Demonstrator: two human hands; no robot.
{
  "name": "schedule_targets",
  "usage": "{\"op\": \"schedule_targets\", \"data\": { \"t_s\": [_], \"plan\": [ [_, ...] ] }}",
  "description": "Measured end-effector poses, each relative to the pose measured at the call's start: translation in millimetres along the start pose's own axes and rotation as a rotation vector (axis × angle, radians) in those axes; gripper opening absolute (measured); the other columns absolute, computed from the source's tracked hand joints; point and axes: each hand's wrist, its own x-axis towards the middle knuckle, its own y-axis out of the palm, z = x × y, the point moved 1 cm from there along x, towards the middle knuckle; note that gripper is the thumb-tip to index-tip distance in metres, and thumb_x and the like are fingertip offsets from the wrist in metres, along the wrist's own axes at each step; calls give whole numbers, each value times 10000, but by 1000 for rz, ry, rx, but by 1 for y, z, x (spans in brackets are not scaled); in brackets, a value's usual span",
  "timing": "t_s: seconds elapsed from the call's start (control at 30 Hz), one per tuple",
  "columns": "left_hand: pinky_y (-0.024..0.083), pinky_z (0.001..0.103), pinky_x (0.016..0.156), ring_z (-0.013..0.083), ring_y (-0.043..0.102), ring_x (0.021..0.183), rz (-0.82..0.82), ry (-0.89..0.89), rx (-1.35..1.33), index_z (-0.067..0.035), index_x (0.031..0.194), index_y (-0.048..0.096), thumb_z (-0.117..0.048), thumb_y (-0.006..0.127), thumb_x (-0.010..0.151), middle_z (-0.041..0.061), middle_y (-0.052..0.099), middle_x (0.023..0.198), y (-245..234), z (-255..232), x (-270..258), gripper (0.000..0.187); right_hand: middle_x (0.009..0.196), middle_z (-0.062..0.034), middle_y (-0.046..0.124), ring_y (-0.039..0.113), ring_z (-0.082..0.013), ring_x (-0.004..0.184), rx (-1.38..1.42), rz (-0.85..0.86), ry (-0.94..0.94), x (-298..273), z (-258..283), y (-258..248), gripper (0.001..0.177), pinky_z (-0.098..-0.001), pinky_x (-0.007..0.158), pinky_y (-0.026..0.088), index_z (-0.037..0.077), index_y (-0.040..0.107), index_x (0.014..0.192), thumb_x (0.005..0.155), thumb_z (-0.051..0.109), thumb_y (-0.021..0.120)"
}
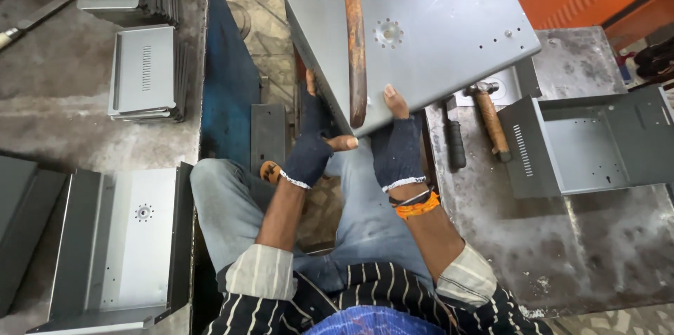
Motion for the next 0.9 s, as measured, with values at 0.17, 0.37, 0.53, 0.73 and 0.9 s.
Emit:
{"op": "schedule_targets", "data": {
  "t_s": [0.17,0.37,0.53,0.73,0.9],
  "plan": [
    [366,452,1229,302,309,1553,1,39,-13,-186,1681,-151,-376,996,578,144,205,1713,-15,45,1,1603,1176,-32,612,588,-179,1117,19,-29,43,4,-9,-16,429,-370,968,493,79,637,1233,874,289,743],
    [380,434,1239,299,344,1543,25,178,-59,-201,1682,-167,-316,1001,616,153,231,1710,-14,50,2,1585,1089,-123,559,506,-249,976,-158,-129,56,13,-20,-41,410,-403,872,420,-10,608,1149,952,324,742],
    [496,439,1067,297,464,1380,-36,33,-68,-203,1645,-154,-308,978,618,165,285,1595,1,24,-17,1532,1092,-77,660,644,-195,989,-11,-1,-14,-11,6,-11,335,-346,901,537,33,658,1133,871,216,761],
    [422,351,1152,215,500,1342,-343,180,44,23,1603,361,-311,606,1098,164,479,1522,-49,50,-43,654,1051,-13,663,664,-149,986,-141,15,19,-25,18,-72,343,-330,890,559,95,609,1144,842,193,738],
    [253,360,1289,245,358,1554,-87,249,364,-16,1622,345,-448,406,1134,128,401,1669,-31,-50,-61,655,960,-85,674,683,-228,857,-203,39,90,-4,36,-106,355,-353,776,573,25,630,1102,896,303,709]
  ]
}}
